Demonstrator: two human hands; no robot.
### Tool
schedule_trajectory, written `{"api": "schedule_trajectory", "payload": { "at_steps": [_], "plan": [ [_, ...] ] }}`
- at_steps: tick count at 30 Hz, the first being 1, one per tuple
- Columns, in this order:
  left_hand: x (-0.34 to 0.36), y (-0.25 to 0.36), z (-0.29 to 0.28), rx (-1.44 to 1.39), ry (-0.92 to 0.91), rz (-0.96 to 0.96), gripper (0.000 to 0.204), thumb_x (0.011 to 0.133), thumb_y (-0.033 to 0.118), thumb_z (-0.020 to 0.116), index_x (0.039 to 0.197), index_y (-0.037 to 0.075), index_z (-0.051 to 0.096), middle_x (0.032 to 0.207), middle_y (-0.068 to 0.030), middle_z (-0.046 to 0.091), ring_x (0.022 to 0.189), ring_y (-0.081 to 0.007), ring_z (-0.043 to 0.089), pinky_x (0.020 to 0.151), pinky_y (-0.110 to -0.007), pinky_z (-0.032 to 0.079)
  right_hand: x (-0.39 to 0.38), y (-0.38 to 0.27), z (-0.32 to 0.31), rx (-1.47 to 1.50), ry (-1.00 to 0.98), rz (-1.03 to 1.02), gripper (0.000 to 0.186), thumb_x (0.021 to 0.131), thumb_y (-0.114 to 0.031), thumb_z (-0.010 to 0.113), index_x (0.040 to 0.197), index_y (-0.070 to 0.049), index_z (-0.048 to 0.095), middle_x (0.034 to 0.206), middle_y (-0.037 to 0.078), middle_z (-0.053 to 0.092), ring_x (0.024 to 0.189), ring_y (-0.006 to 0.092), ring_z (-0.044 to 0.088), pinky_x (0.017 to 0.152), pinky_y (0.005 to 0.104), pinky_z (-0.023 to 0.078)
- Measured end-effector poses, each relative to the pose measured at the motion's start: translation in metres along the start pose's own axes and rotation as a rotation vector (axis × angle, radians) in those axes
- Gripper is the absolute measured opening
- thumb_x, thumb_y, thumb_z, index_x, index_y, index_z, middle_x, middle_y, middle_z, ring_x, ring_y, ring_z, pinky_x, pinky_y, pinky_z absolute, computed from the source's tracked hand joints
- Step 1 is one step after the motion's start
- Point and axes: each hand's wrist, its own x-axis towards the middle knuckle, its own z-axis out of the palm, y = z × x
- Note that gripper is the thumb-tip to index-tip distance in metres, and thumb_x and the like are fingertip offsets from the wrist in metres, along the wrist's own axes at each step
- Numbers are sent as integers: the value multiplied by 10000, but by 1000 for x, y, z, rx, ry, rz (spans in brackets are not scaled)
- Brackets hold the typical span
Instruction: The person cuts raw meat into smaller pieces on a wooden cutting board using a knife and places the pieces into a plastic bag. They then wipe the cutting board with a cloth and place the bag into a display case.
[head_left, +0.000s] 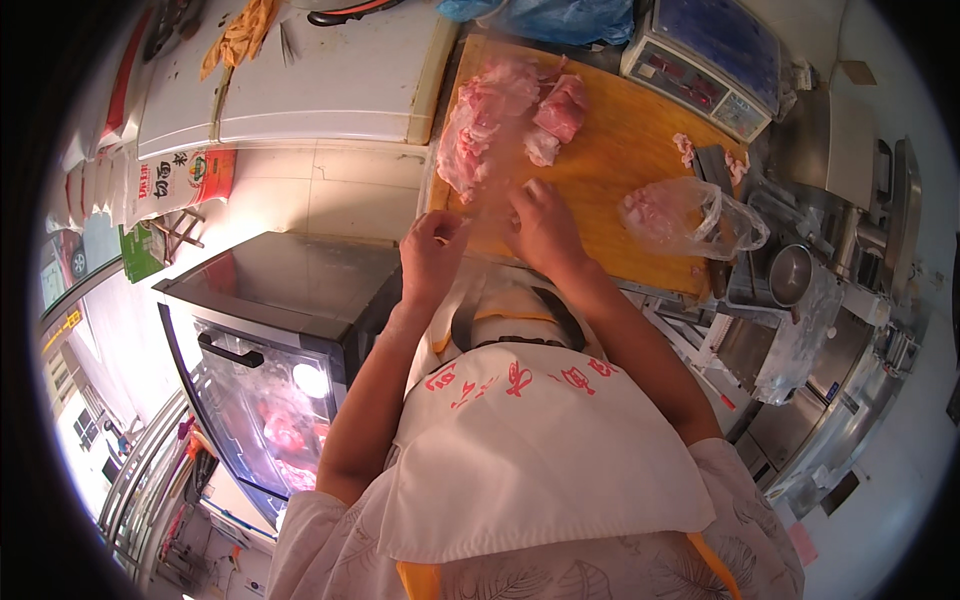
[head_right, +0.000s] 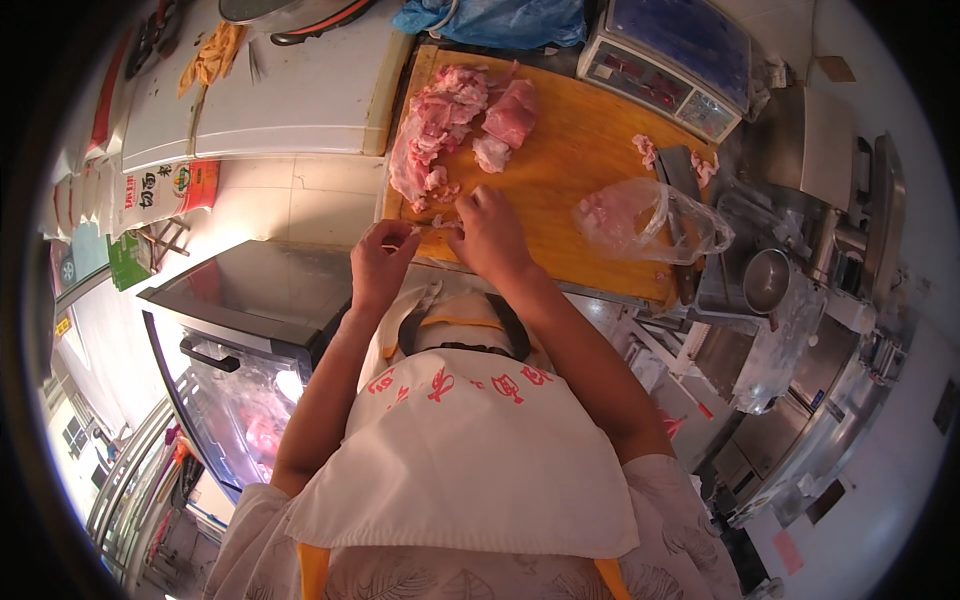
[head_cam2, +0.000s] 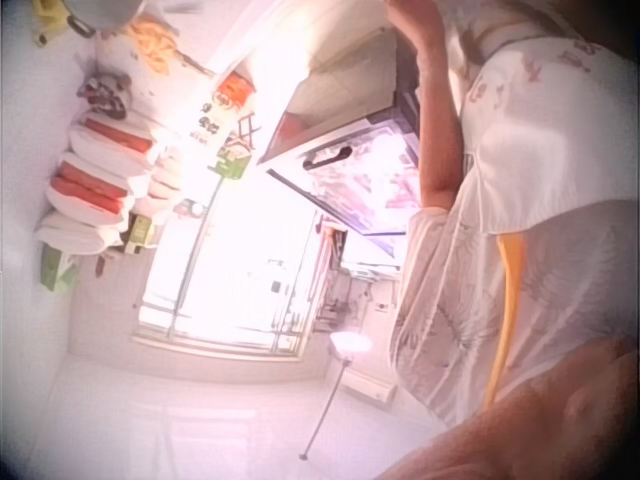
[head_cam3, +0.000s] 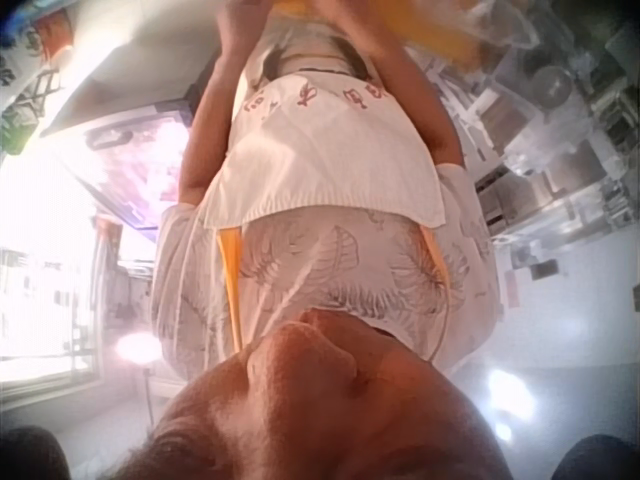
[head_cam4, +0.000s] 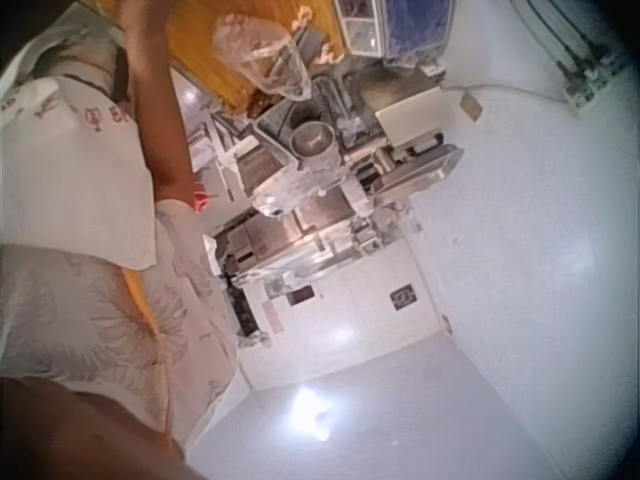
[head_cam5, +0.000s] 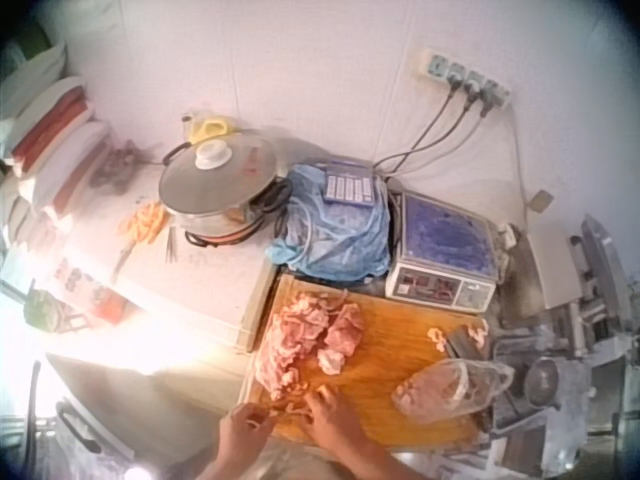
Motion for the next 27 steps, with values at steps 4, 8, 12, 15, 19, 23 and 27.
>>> {"api": "schedule_trajectory", "payload": {
  "at_steps": [4, 8, 12, 15, 19, 23, 27],
  "plan": [
    [-1, -3, 4, -10, 3, 7, 172, 887, 120, 790, 994, -2, 734, 892, -89, 747, 774, -157, 714, 738, -308, 570, 0, 8, 5, -149, -42, -110, 454, 807, -61, 694, 1252, 13, 640, 945, 176, 613, 909, 386, 620, 787, 478, 532],
    [0, 2, 2, -1, -28, -2, 170, 888, 119, 787, 998, 0, 736, 899, -86, 752, 778, -155, 717, 739, -308, 570, 9, 22, 8, -261, -53, -196, 343, 804, -63, 698, 1135, 9, 646, 919, 186, 625, 860, 397, 641, 728, 474, 544],
    [-2, -2, 1, 3, -8, 4, 168, 893, 121, 781, 998, -2, 737, 902, -85, 757, 781, -153, 720, 742, -306, 571, 22, 28, 7, -26, 131, -58, 175, 811, -65, 707, 957, -26, 620, 892, 194, 635, 803, 417, 652, 680, 485, 542],
    [-3, -7, 1, 7, -2, -7, 167, 896, 127, 780, 994, -3, 737, 897, -85, 756, 784, -150, 722, 745, -305, 572, 30, 19, 3, 92, 159, 53, 145, 817, -71, 715, 888, -41, 592, 919, 204, 626, 845, 430, 639, 717, 497, 536],
    [-4, -7, 4, -2, -10, -16, 165, 899, 132, 778, 987, -2, 738, 890, -87, 756, 786, -147, 724, 750, -305, 572, 28, 10, 13, -63, 158, -54, 227, 801, -113, 734, 974, -37, 609, 987, 199, 607, 944, 410, 615, 804, 498, 523],
    [-4, -10, 6, 2, -7, -3, 159, 901, 129, 775, 985, -1, 739, 889, -88, 759, 783, -145, 723, 750, -306, 572, 24, 2, 25, -82, 55, -49, 491, 764, -189, 796, 1173, 10, 611, 1045, 190, 584, 1001, 376, 595, 856, 483, 511],
    [-4, -11, 6, -1, -7, -14, 164, 896, 130, 779, 989, 0, 741, 889, -89, 762, 785, -147, 726, 754, -309, 576, 26, -1, 33, -82, 59, -76, 633, 748, -158, 786, 1313, 20, 565, 1047, 189, 580, 1007, 374, 583, 877, 471, 498]
  ]
}}
